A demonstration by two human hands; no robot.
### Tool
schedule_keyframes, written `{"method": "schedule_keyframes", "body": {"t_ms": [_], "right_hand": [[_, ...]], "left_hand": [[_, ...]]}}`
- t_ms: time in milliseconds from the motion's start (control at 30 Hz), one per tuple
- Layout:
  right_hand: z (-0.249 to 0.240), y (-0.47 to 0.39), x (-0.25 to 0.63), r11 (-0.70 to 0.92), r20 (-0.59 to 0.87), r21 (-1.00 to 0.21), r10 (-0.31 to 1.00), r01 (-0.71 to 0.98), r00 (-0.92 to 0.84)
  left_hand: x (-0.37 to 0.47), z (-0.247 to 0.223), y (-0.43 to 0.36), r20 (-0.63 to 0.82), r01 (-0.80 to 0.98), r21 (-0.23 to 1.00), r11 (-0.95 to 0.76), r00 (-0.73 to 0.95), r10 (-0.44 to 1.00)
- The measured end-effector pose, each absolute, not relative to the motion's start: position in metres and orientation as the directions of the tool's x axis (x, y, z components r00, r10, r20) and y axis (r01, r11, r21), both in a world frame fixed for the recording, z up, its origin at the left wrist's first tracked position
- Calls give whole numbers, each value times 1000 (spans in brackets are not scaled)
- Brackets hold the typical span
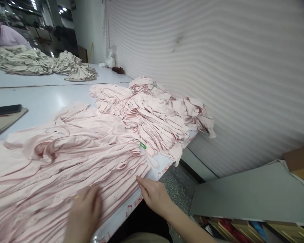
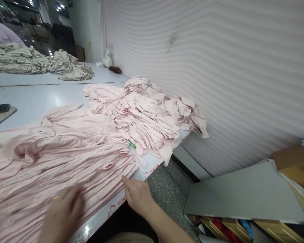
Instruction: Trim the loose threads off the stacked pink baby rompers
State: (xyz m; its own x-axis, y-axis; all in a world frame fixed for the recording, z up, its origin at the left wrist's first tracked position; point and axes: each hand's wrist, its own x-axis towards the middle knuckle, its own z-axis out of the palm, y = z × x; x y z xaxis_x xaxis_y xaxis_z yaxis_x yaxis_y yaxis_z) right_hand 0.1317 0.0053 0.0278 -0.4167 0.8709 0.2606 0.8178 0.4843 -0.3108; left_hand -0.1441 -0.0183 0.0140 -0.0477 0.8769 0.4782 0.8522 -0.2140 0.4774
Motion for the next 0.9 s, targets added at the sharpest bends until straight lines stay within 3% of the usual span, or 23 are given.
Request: {"method": "schedule_keyframes", "body": {"t_ms": [67, 267, 367, 467, 533, 600, 733, 833, 900], "right_hand": [[20, 13, 137, 508, 279, -328, 858, 797, -432], [15, 26, 133, 570, 301, -392, 821, 722, -485], [23, 28, 137, 462, 141, -477, 880, 748, -453], [34, 30, 141, 291, -68, -422, 934, 859, -350], [40, 32, 145, 256, -128, -396, 935, 881, -330], [44, 33, 149, 270, -117, -478, 924, 836, -365], [46, 40, 152, 289, -51, -673, 900, 680, -434], [48, 47, 143, 311, -47, -668, 889, 676, -456], [50, 52, 135, 336, -39, -638, 884, 692, -465]], "left_hand": [[-92, 9, 10, 488, 836, 434, -335, 94, 868], [-44, 2, 48, 530, 862, 404, -306, 53, 846], [-51, 4, 41, 539, 841, 422, -340, 70, 840], [-53, 6, 38, 510, 821, 454, -345, 78, 857], [-51, 7, 39, 485, 814, 478, -330, 69, 872], [-49, 10, 41, 463, 810, 496, -313, 58, 885], [-48, 15, 43, 307, 743, 649, -162, -61, 950], [-47, 17, 42, 111, 600, 800, 0, -149, 983], [-46, 19, 41, 61, 545, 838, 36, -158, 986]]}}
